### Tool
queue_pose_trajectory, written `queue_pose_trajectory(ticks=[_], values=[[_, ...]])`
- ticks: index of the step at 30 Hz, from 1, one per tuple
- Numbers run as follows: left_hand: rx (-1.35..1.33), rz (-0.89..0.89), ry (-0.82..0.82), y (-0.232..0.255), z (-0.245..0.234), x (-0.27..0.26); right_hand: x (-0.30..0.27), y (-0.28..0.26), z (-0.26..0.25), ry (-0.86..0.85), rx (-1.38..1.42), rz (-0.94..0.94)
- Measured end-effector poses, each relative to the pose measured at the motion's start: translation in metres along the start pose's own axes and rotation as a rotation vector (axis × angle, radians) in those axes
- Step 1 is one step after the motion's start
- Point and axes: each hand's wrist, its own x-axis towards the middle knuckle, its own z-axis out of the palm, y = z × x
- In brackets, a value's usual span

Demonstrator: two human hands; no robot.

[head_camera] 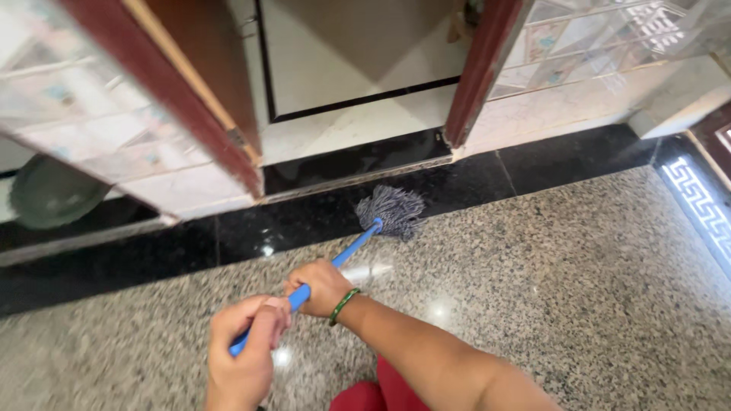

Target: The person mops a granite floor using a string mop and a bucket of water, cleaning the surface through a hallway toward a large door.

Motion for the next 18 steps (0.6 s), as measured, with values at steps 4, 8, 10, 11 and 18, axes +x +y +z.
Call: queue_pose_trajectory(ticks=[4,8,10,11,18], values=[[0.026,-0.056,0.108,0.005,-0.044,-0.070,-0.029,-0.062,0.055,-0.067,0.051,-0.001],[-0.015,-0.031,0.264,-0.014,-0.079,-0.132,-0.052,-0.107,0.094,-0.256,0.040,-0.011],[-0.109,0.103,0.295,-0.039,-0.086,-0.159,-0.062,-0.120,0.107,-0.365,0.024,0.060],[-0.160,0.197,0.290,-0.054,-0.085,-0.173,-0.070,-0.124,0.110,-0.459,-0.012,0.086],[-0.100,0.443,-0.233,-0.143,-0.120,-0.194,-0.112,-0.107,0.125,-0.685,-0.206,-0.001]])
